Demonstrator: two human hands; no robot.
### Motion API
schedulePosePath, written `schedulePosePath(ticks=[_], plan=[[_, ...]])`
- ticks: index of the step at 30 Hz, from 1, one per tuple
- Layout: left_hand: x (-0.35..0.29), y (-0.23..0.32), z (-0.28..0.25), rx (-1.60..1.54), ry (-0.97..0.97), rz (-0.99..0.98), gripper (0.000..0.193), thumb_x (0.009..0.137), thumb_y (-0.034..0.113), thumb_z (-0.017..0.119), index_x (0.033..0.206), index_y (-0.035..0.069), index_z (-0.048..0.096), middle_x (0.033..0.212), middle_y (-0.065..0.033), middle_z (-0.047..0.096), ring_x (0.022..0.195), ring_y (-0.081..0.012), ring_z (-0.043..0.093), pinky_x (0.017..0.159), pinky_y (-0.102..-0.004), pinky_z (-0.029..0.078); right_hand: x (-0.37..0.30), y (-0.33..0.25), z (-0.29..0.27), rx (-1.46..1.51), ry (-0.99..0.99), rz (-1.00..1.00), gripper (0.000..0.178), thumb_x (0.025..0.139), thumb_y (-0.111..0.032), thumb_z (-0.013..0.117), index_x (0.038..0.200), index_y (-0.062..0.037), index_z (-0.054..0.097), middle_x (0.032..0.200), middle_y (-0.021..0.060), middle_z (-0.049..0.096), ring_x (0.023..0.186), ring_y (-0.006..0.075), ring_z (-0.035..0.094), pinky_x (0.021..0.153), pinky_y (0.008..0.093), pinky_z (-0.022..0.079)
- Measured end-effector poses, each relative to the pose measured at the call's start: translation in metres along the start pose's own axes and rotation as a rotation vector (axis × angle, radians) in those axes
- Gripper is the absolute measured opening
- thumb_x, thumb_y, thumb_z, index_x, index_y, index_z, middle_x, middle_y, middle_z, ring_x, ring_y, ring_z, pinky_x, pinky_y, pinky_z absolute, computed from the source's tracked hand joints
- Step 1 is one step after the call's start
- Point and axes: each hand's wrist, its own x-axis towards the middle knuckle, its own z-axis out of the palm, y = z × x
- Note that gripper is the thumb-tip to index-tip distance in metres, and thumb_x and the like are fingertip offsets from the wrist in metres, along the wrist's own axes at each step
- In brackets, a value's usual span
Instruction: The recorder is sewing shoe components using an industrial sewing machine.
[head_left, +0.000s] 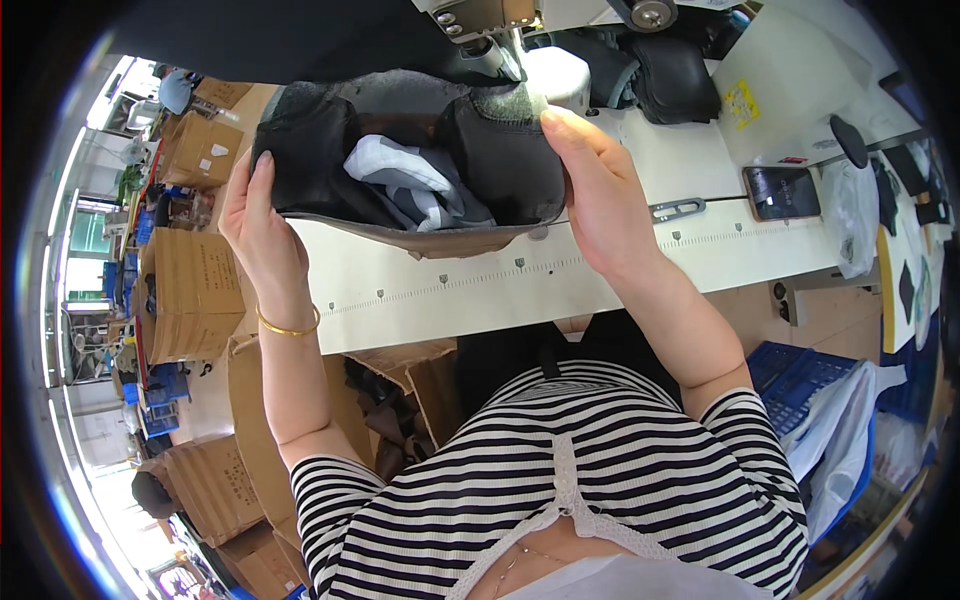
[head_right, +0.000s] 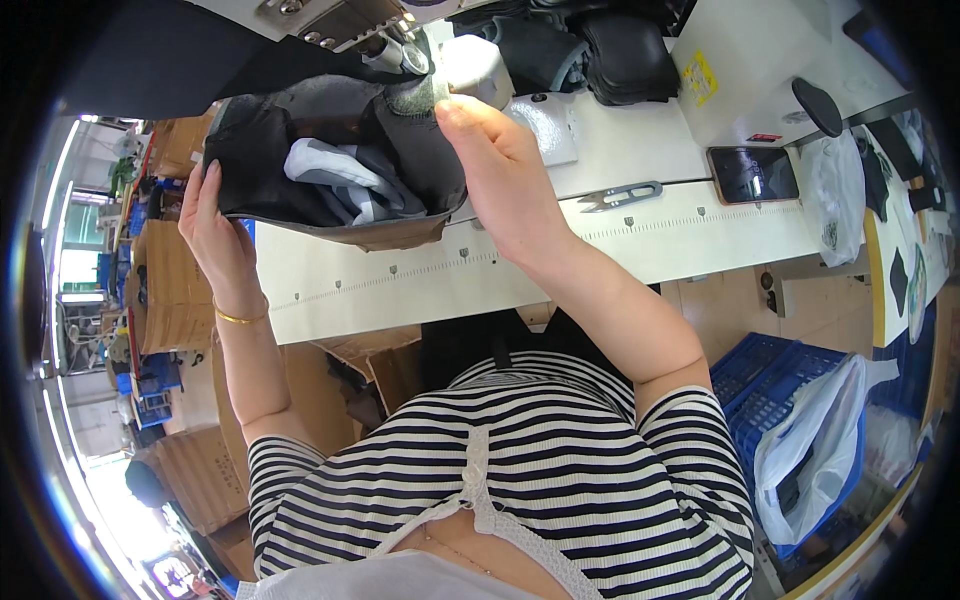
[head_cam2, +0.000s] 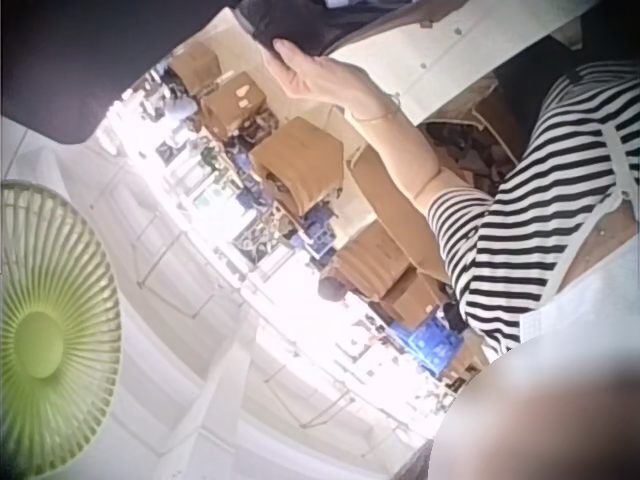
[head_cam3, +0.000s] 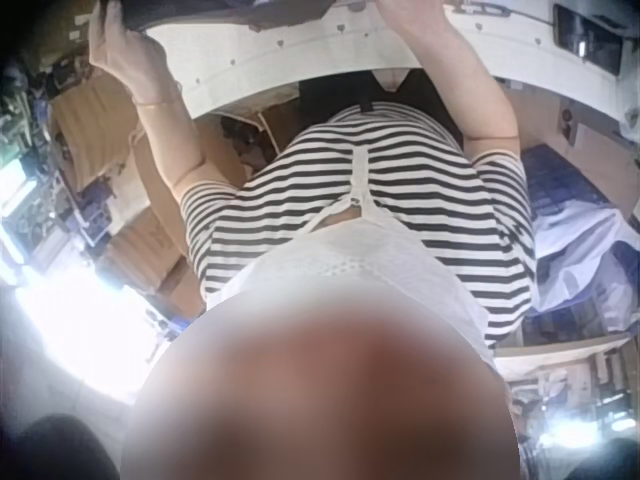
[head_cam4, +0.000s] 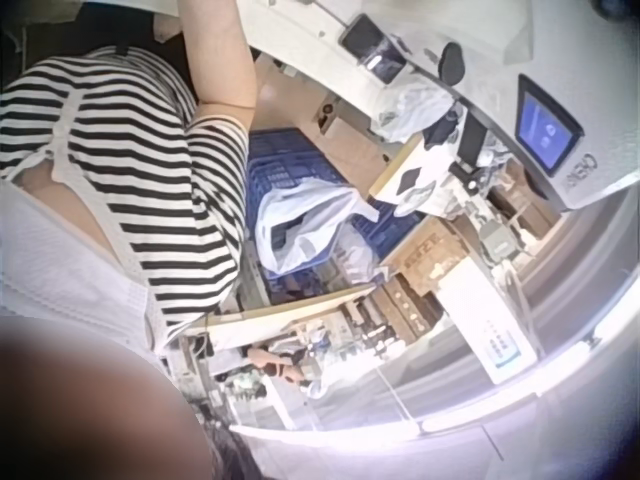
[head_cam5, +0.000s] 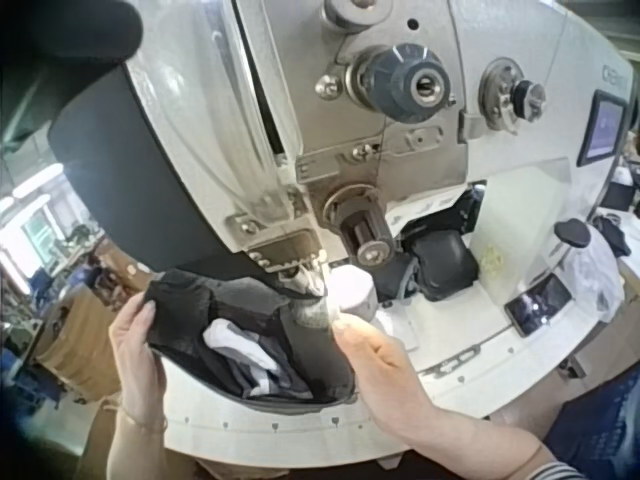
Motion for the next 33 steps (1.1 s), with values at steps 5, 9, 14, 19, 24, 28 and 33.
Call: schedulePosePath(ticks=[5,9,14,19,24,28,33], plan=[[0.003,-0.004,0.001,-0.005,0.005,-0.004,0.024,0.089,0.002,0.056,0.110,-0.010,0.060,0.103,-0.0099,0.065,0.093,-0.0121,0.060,0.086,-0.0221,0.044,-0.005,-0.006,-0.001,-0.202,0.008,0.026,0.026,0.098,-0.019,0.047,0.108,0.0011,0.059,0.094,-0.0025,0.060,0.083,0.0010,0.051,0.071,0.0175,0.041],[0.002,-0.002,0.005,-0.019,0.004,-0.015,0.024,0.089,0.002,0.056,0.110,-0.010,0.060,0.103,-0.0101,0.065,0.094,-0.0122,0.060,0.087,-0.0224,0.044,-0.007,-0.005,0.001,-0.168,0.004,-0.001,0.024,0.097,-0.018,0.047,0.105,0.0008,0.059,0.090,-0.0036,0.059,0.080,-0.0001,0.049,0.069,0.0163,0.040],[0.003,-0.002,0.004,-0.052,-0.007,-0.032,0.024,0.089,0.003,0.056,0.111,-0.009,0.060,0.103,-0.0095,0.065,0.094,-0.0128,0.059,0.086,-0.0232,0.045,-0.011,-0.004,0.002,-0.193,0.007,-0.002,0.023,0.097,-0.016,0.047,0.106,0.0016,0.059,0.090,-0.0032,0.059,0.079,0.0002,0.050,0.069,0.0168,0.040],[0.002,-0.003,0.011,-0.108,-0.040,-0.048,0.025,0.089,0.003,0.057,0.111,-0.007,0.060,0.104,-0.0085,0.065,0.095,-0.0133,0.059,0.086,-0.0238,0.045,-0.014,-0.007,0.003,-0.163,0.027,0.047,0.025,0.097,-0.014,0.048,0.112,0.0030,0.057,0.095,-0.0007,0.061,0.086,0.0022,0.053,0.075,0.0180,0.042],[0.012,-0.006,0.029,-0.067,0.106,-0.128,0.025,0.089,0.011,0.061,0.109,-0.005,0.061,0.097,-0.0052,0.065,0.086,-0.0094,0.058,0.078,-0.0205,0.045,-0.012,-0.004,0.010,-0.150,0.023,0.039,0.030,0.096,-0.013,0.048,0.121,0.0037,0.053,0.108,0.0046,0.061,0.098,0.0073,0.055,0.085,0.0215,0.043],[0.035,-0.018,0.002,0.016,0.065,-0.152,0.024,0.088,0.018,0.065,0.096,-0.005,0.067,0.085,-0.0034,0.066,0.076,-0.0088,0.058,0.068,-0.0216,0.046,-0.020,0.000,0.015,-0.180,-0.121,0.029,0.027,0.096,-0.015,0.049,0.114,0.0025,0.058,0.099,-0.0003,0.061,0.086,0.0055,0.052,0.077,0.0201,0.042],[0.093,-0.014,-0.030,0.840,-0.406,0.045,0.022,0.082,0.020,0.066,0.092,0.001,0.071,0.078,-0.0061,0.068,0.075,-0.0113,0.061,0.072,-0.0282,0.048,-0.046,0.005,0.013,-0.246,-0.531,0.350,0.024,0.096,-0.012,0.050,0.110,0.0035,0.061,0.106,0.0069,0.065,0.091,0.0126,0.061,0.080,0.0280,0.050]])
